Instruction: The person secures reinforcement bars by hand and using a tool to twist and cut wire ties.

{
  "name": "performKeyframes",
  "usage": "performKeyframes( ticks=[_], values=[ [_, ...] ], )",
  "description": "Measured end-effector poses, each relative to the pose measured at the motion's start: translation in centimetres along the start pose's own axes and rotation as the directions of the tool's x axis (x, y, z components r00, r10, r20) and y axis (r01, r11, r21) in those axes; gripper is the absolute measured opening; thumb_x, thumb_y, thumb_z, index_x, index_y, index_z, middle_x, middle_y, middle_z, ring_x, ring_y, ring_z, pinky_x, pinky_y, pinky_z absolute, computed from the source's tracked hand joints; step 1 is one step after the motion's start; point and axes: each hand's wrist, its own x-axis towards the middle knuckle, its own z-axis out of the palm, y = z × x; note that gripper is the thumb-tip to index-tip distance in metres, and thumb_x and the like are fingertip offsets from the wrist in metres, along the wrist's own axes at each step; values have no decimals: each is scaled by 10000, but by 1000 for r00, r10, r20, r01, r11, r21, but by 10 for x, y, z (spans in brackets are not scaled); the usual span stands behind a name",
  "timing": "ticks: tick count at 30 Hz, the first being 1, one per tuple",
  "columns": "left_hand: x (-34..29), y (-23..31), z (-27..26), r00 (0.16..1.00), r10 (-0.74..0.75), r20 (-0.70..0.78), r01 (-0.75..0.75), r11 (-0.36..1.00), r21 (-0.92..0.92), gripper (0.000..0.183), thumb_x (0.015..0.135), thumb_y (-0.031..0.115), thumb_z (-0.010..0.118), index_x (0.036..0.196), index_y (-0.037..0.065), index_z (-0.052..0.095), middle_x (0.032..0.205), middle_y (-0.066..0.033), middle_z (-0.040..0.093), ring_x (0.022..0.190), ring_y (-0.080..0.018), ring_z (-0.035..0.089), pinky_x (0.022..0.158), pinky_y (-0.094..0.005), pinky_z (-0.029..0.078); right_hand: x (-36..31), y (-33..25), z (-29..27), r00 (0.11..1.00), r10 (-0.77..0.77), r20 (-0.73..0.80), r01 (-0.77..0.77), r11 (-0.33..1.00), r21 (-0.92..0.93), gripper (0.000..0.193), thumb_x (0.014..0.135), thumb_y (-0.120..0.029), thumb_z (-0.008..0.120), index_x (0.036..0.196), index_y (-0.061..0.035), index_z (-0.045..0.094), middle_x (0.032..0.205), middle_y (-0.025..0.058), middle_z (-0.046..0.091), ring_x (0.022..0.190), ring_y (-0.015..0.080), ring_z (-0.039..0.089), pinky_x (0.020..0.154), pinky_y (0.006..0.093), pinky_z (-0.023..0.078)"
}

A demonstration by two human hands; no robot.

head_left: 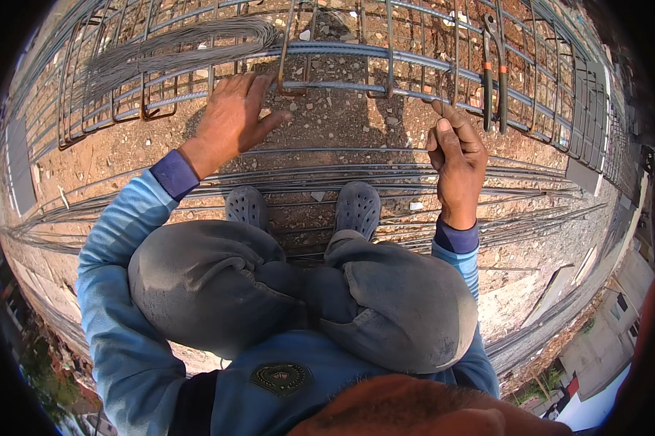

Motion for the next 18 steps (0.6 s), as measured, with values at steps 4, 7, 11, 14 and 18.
performKeyframes(
  ticks=[4, 7, 11, 14, 18],
  values=[
    [12, -1, 36, 974, 103, -200, -111, 993, -32, 406, 783, 296, 738, 1015, 8, 571, 884, -163, 607, 844, -331, 586, 759, -416, 458, -7, 10, 2, 995, 94, -19, -93, 995, 37, 314, 951, -158, 546, 1209, 18, 583, 666, -7, 532, 483, 13, 333, 421, 169, 225],
    [25, 13, 53, 925, 135, -356, -160, 986, -41, 341, 773, 242, 736, 970, 21, 566, 872, -152, 607, 813, -316, 587, 744, -410, 455, -11, 18, 2, 992, 128, 1, -128, 991, 31, 320, 951, -163, 549, 1211, 20, 581, 662, -10, 528, 486, 14, 340, 428, 164, 229],
    [29, 23, 51, 907, 145, -395, -167, 986, -20, 267, 775, 182, 710, 933, 32, 555, 856, -139, 594, 797, -305, 579, 725, -407, 447, -13, 21, 5, 988, 147, 51, -148, 989, 26, 274, 962, -156, 542, 1177, -2, 612, 652, -8, 542, 544, 22, 410, 465, 184, 281],
    [26, 18, 58, 929, 130, -346, -133, 991, 16, 219, 776, 142, 682, 907, 37, 541, 831, -124, 574, 794, -293, 571, 711, -398, 436, -9, 25, 11, 988, 115, 101, -116, 993, -2, 276, 966, -158, 535, 1174, 6, 612, 668, -10, 550, 567, 27, 429, 482, 191, 316],
    [33, 23, 58, 933, 152, -326, -144, 988, 47, 220, 789, 170, 671, 916, 46, 540, 832, -113, 565, 807, -285, 563, 722, -394, 423, 13, 14, 10, 951, -268, 152, 308, 803, -511, 264, 898, -100, 559, 1139, -42, 648, 726, 69, 621, 549, 108, 532, 513, 266, 424]
  ],
)
